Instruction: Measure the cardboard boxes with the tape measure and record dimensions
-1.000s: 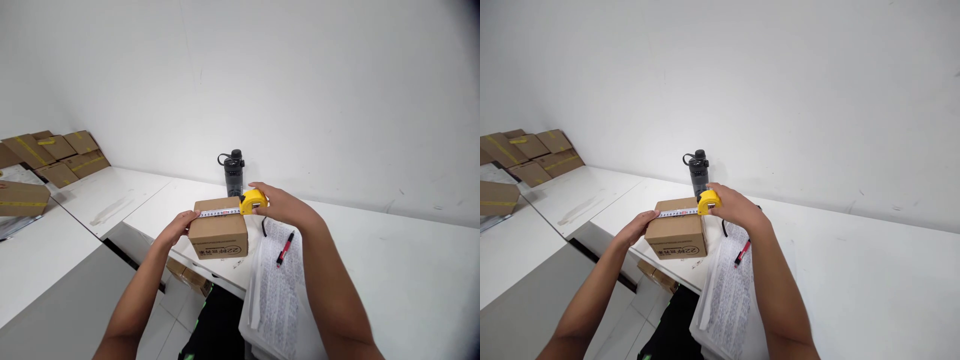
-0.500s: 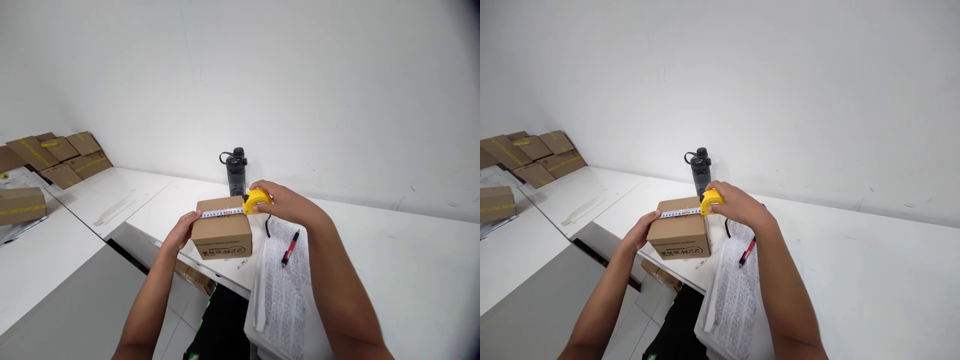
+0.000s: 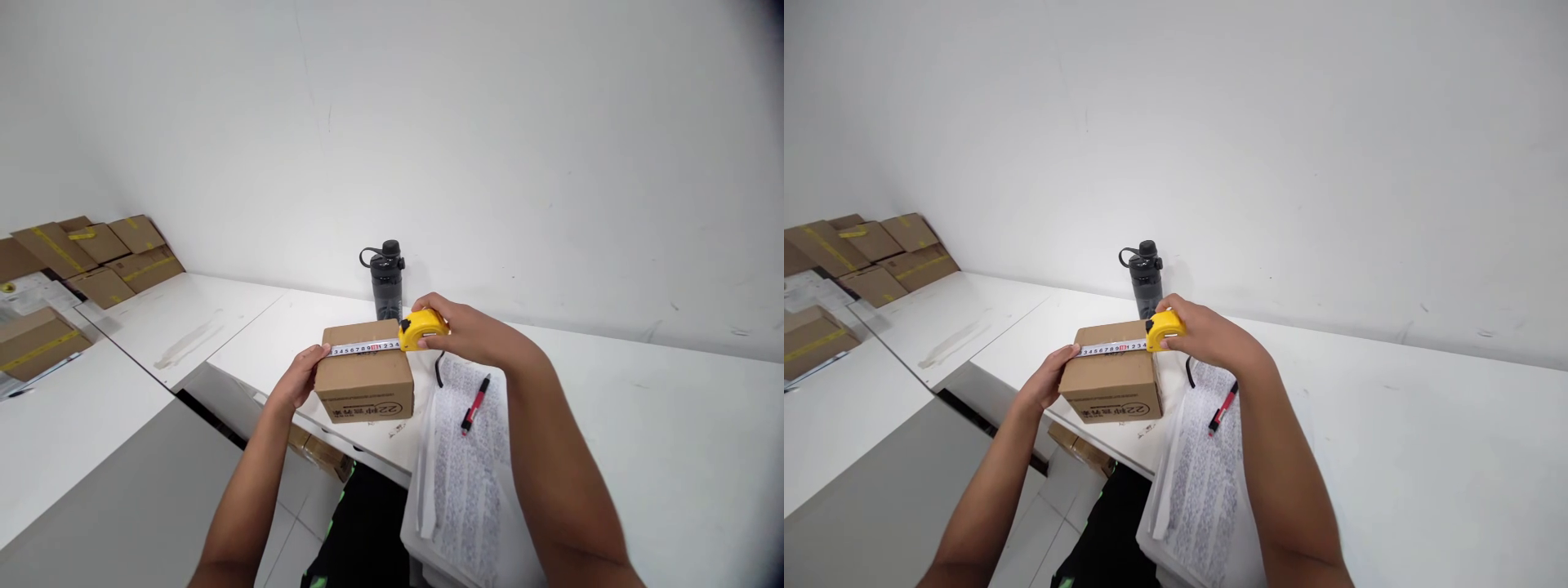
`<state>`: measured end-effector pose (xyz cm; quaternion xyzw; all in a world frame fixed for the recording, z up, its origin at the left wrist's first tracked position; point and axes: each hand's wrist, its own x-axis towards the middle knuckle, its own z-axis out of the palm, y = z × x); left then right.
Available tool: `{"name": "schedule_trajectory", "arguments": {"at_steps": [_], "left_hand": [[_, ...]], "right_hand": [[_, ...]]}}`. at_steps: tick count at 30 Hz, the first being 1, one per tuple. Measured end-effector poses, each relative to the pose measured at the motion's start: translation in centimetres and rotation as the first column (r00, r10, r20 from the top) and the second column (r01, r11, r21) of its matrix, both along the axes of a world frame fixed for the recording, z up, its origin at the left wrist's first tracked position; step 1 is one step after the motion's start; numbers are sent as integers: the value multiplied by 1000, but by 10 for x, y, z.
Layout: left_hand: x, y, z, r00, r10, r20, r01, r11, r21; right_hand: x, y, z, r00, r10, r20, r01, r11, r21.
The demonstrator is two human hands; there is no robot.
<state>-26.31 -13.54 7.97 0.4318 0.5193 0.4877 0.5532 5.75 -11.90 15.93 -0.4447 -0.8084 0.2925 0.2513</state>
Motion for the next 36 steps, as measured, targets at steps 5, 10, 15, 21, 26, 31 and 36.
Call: {"name": "schedule_trajectory", "arguments": {"at_steps": [5,10,15,21,26,31,36], "left_hand": [[2,-1,1,999,27,-22,-26,999,28],[1,-1,1,1000,21,-19,-21,1000,22],[1,0,0,1000,15,-14,-15,1000,7],[1,1,0,1000,22,-9,-22,1000,17],[2,1,0,1000,16,-7,-15,1000,14],[1,1,-2,1000,23,-2,-23,1000,19],[3,1,-2,1000,20,22,-21,999,27]], "right_hand": [[5,-2,3,1000,-12,11,12,1000,-22],[17,-1,3,997,-75,4,75,996,-44],[34,4,-1,993,-118,3,117,988,-100],[43,5,-2,992,-129,-12,127,983,-135],[47,5,-3,990,-138,-13,136,983,-126],[55,5,-5,984,-178,-8,176,978,-112],[64,8,-12,954,-299,15,299,952,-56]]}}
